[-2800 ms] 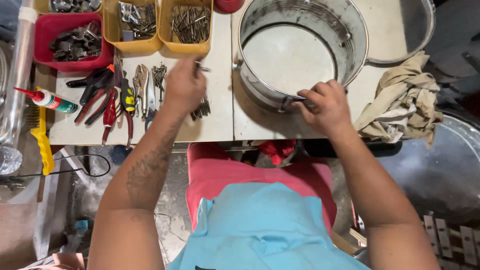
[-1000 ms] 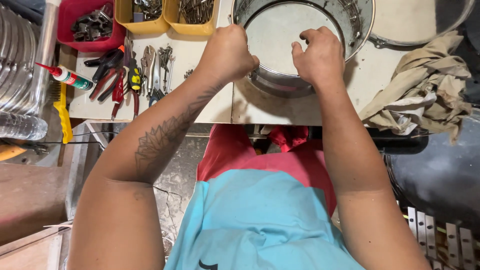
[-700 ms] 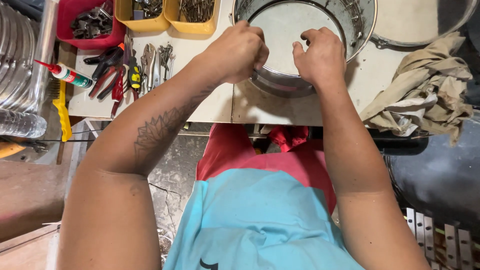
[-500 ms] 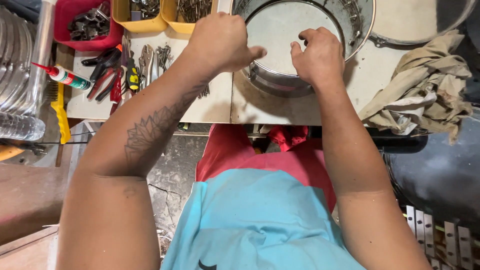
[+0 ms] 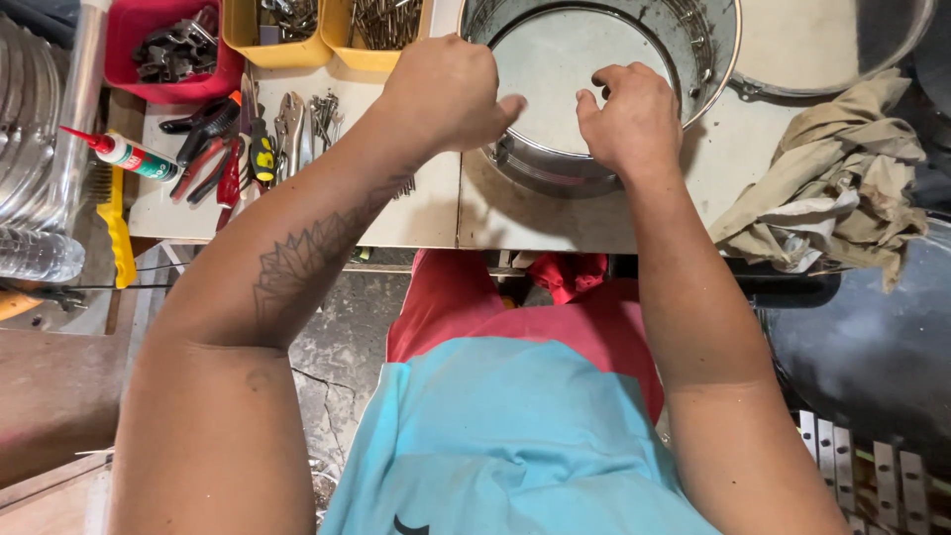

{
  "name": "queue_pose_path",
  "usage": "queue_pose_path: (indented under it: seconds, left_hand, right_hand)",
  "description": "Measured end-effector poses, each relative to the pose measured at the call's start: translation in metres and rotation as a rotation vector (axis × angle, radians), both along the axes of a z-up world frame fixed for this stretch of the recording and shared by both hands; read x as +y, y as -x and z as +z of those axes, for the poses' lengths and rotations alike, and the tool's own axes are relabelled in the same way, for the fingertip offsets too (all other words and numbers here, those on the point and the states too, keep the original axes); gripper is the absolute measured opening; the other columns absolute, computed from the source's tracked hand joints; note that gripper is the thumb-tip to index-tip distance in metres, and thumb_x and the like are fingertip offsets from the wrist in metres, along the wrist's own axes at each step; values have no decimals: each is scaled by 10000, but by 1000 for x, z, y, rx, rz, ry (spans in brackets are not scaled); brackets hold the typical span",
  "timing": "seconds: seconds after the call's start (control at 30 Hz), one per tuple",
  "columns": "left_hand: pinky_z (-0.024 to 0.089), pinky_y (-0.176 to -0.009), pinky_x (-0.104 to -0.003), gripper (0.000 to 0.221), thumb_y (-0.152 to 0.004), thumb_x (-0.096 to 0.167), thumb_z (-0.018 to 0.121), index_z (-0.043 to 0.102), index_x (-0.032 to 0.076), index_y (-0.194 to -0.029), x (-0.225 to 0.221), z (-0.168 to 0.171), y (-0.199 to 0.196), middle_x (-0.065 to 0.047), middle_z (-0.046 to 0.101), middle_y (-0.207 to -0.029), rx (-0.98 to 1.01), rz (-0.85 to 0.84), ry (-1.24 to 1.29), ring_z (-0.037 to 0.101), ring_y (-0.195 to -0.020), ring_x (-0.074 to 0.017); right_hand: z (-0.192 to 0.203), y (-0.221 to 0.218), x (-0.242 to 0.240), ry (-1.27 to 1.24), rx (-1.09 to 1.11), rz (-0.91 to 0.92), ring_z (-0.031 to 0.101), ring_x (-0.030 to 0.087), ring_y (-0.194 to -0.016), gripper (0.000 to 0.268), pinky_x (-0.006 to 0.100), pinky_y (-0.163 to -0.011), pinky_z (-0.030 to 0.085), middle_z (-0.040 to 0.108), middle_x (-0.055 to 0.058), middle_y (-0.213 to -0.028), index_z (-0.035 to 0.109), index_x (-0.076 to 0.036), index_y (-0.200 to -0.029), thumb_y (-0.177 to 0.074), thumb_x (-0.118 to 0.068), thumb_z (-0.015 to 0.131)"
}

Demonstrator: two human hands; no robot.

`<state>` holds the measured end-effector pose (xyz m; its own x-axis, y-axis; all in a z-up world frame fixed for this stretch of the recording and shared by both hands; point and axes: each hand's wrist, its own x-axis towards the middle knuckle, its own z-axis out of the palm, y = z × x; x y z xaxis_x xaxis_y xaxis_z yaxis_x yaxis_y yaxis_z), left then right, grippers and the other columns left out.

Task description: Repairing a drum by applying adhesive and assembling metal hardware components onto the shell

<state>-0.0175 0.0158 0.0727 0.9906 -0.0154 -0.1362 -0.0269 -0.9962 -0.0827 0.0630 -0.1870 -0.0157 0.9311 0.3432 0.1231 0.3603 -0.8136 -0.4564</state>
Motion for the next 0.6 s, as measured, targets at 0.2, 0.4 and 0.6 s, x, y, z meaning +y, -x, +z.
queue_pose_path:
  seconds: [0.2, 0.4, 0.6]
  left_hand:
    - [483, -802, -401, 441, -703, -77, 674, 811, 189, -1027, 13, -35, -14, 6, 776, -986, -15, -321, 239, 597, -935, -315]
    - [462, -879, -448, 372, -787, 24, 637, 766, 130, -1120, 6, -18, -1, -152, 646, -1060, -56, -286, 292, 534, -1054, -355]
    - [560, -701, -509, 283, -802, 368, 756, 762, 86, -829, 6, 1, -1, -164, 744, -884, 41, -80, 103, 699, -868, -390]
  right_hand:
    - [-1, -2, 0, 27, -13, 10, 639, 417, -1024, 389, 571, -840, 505, 691, 175, -1159, 759, -112, -1229, -971, -376, 636]
    - [5, 1, 1, 36, 60, -40, 614, 403, -1079, 378, 590, -838, 502, 666, 133, -1198, 750, -161, -1233, -970, -403, 627]
    - [-2, -3, 1, 23, 17, -17, 633, 390, -1044, 373, 570, -821, 511, 689, 139, -1161, 767, -138, -1205, -963, -393, 642]
